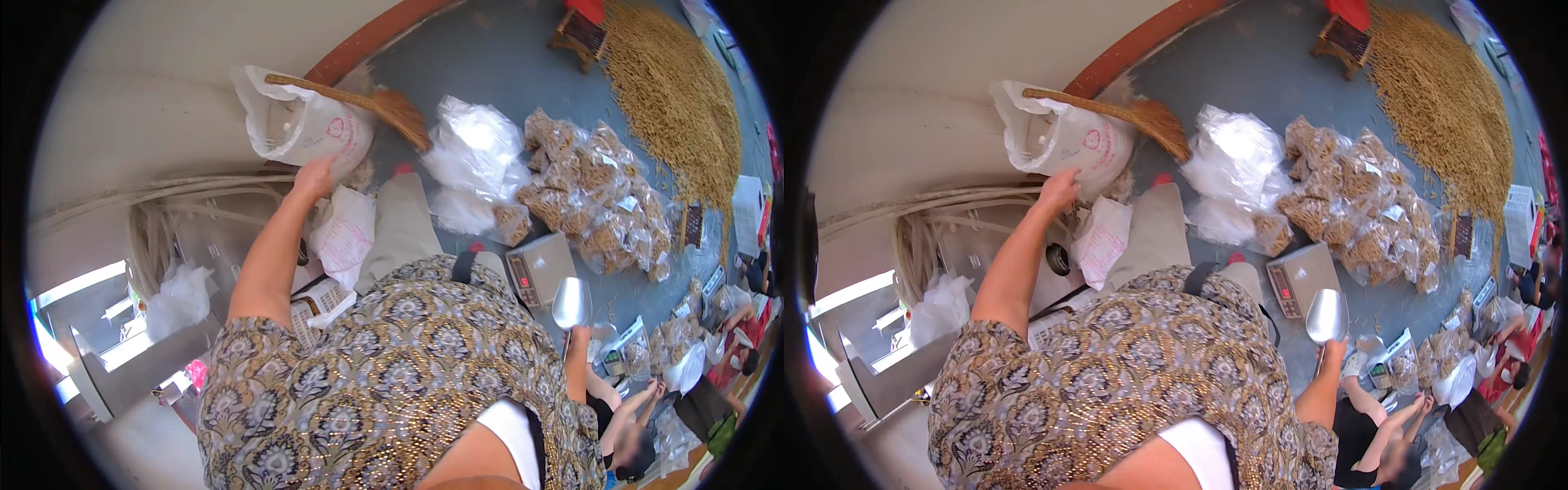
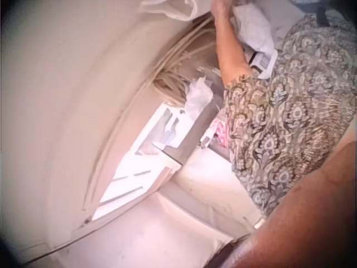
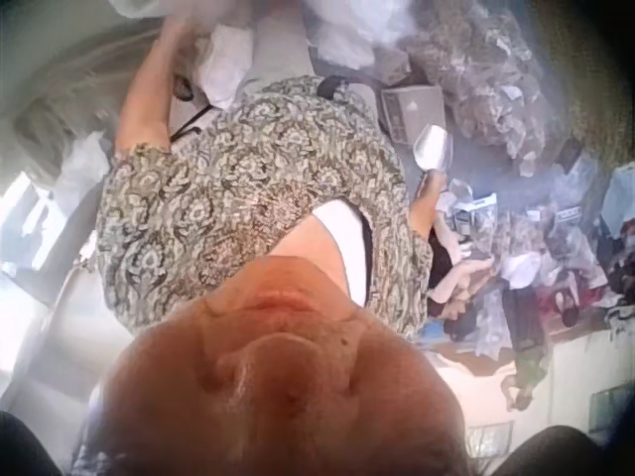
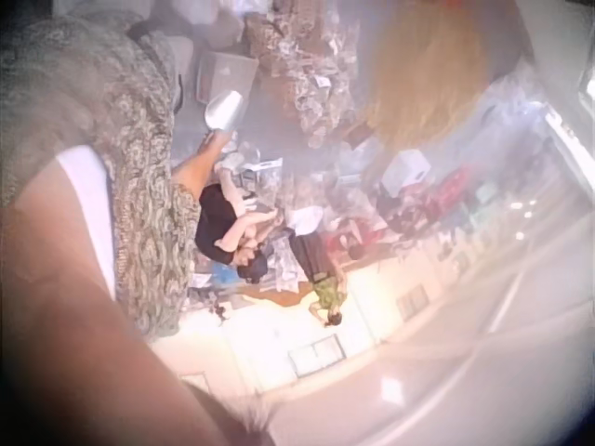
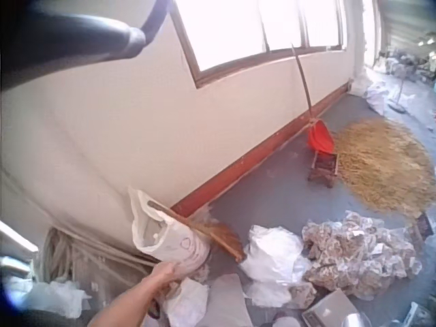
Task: The person sweeps scattered dried noodles from the floor using a broom and dustpan, then pours the collected noodles into a large white sack. The person also picks up stray noodles by hand and places them into the dustpan.
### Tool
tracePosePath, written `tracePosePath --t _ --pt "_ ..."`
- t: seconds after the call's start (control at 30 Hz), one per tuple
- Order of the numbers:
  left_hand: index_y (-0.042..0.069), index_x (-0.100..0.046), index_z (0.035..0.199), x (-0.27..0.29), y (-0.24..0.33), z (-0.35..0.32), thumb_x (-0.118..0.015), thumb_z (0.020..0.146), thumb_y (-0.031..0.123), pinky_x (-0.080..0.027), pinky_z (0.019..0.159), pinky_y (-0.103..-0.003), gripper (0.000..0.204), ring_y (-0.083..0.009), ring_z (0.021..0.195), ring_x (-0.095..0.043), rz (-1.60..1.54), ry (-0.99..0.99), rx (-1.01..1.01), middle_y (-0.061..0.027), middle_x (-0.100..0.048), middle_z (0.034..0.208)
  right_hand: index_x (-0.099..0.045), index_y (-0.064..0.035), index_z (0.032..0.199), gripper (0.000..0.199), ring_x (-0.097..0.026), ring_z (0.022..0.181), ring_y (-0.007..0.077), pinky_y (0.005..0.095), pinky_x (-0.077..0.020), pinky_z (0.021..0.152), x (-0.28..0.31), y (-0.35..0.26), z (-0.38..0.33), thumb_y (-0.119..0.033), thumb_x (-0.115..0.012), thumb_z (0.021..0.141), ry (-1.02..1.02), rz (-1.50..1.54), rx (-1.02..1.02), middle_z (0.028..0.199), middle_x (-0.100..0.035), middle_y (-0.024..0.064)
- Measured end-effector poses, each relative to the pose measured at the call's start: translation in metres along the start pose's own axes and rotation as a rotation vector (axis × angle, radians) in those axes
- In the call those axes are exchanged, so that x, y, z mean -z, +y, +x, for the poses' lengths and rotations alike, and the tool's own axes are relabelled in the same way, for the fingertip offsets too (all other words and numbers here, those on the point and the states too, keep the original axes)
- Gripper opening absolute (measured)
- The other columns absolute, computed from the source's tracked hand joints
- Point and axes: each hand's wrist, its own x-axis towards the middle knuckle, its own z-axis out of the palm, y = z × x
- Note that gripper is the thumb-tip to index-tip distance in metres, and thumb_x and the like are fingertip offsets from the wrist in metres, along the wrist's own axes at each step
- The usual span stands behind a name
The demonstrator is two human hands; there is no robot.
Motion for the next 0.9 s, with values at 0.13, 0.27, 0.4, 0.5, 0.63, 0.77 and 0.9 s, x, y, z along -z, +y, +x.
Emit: tracePosePath --t 0.13,0.27,0.4,0.5,0.63,0.77,0.9 --pt "0.007 -0.050 0.112 0.028 -0.029 0.139 -0.052 0.073 0.014 -0.040 0.087 -0.039 0.039 -0.0318 0.103 -0.048 -0.015 0.079 -0.031 -0.0153 -0.053 0.111 -0.048 0.0003 0.100 0.033 -0.051 0.041 0.0205 0.0318 -0.0389 0.029 -0.020 0.001 -0.049 0.000 -0.039 0.069 0.133 0.034 -0.062 0.063 -0.055 0.0146" --pt "0.008 -0.052 0.108 0.044 -0.101 0.265 -0.048 0.076 0.013 -0.041 0.084 -0.042 0.033 -0.0330 0.099 -0.050 0.158 0.085 -0.059 -0.0144 -0.054 0.107 -0.048 0.0004 0.100 0.032 -0.051 0.041 0.0204 0.0317 -0.0390 0.029 -0.086 -0.017 -0.108 0.000 -0.040 0.069 0.186 0.008 -0.153 0.063 -0.055 0.0146" --pt "0.009 -0.055 0.104 0.027 -0.156 0.357 -0.042 0.080 0.014 -0.041 0.083 -0.045 0.028 -0.0303 0.098 -0.051 0.368 -0.073 -0.003 -0.0119 -0.055 0.106 -0.048 0.0005 0.100 0.032 -0.051 0.041 0.0203 0.0316 -0.0391 0.029 -0.125 -0.028 -0.161 0.000 -0.040 0.069 0.259 -0.014 -0.245 0.063 -0.055 0.0145" --pt "0.009 -0.056 0.103 -0.007 -0.200 0.391 -0.042 0.082 0.016 -0.040 0.083 -0.047 0.027 -0.0282 0.100 -0.051 0.498 -0.202 0.025 -0.0102 -0.055 0.106 -0.047 0.0006 0.100 0.032 -0.051 0.041 0.0203 0.0316 -0.0392 0.029 -0.150 -0.043 -0.188 0.000 -0.040 0.069 0.286 -0.075 -0.292 0.063 -0.055 0.0145" --pt "0.010 -0.058 0.101 -0.040 -0.241 0.396 -0.042 0.082 0.018 -0.038 0.083 -0.049 0.026 -0.0263 0.101 -0.052 0.567 -0.388 0.086 -0.0080 -0.057 0.104 -0.047 0.0007 0.100 0.031 -0.052 0.041 0.0202 0.0315 -0.0393 0.029 -0.168 -0.062 -0.200 0.000 -0.041 0.070 0.291 -0.151 -0.308 0.063 -0.055 0.0145" --pt "0.009 -0.058 0.099 -0.040 -0.261 0.394 -0.044 0.080 0.016 -0.038 0.084 -0.053 0.025 -0.0283 0.097 -0.055 0.566 -0.306 0.103 -0.0113 -0.059 0.101 -0.047 0.0009 0.100 0.031 -0.052 0.041 0.0202 0.0314 -0.0394 0.029 -0.179 -0.081 -0.183 0.000 -0.041 0.070 0.244 -0.221 -0.260 0.063 -0.055 0.0144" --pt "0.012 -0.065 0.080 -0.048 -0.216 0.401 -0.053 0.075 0.017 -0.048 0.070 -0.041 0.014 -0.0255 0.081 -0.062 0.431 -0.231 -0.003 -0.0080 -0.065 0.083 -0.046 0.0010 0.100 0.031 -0.052 0.041 0.0201 0.0313 -0.0395 0.029 -0.185 -0.092 -0.162 0.000 -0.041 0.070 0.210 -0.256 -0.191 0.063 -0.055 0.0144"
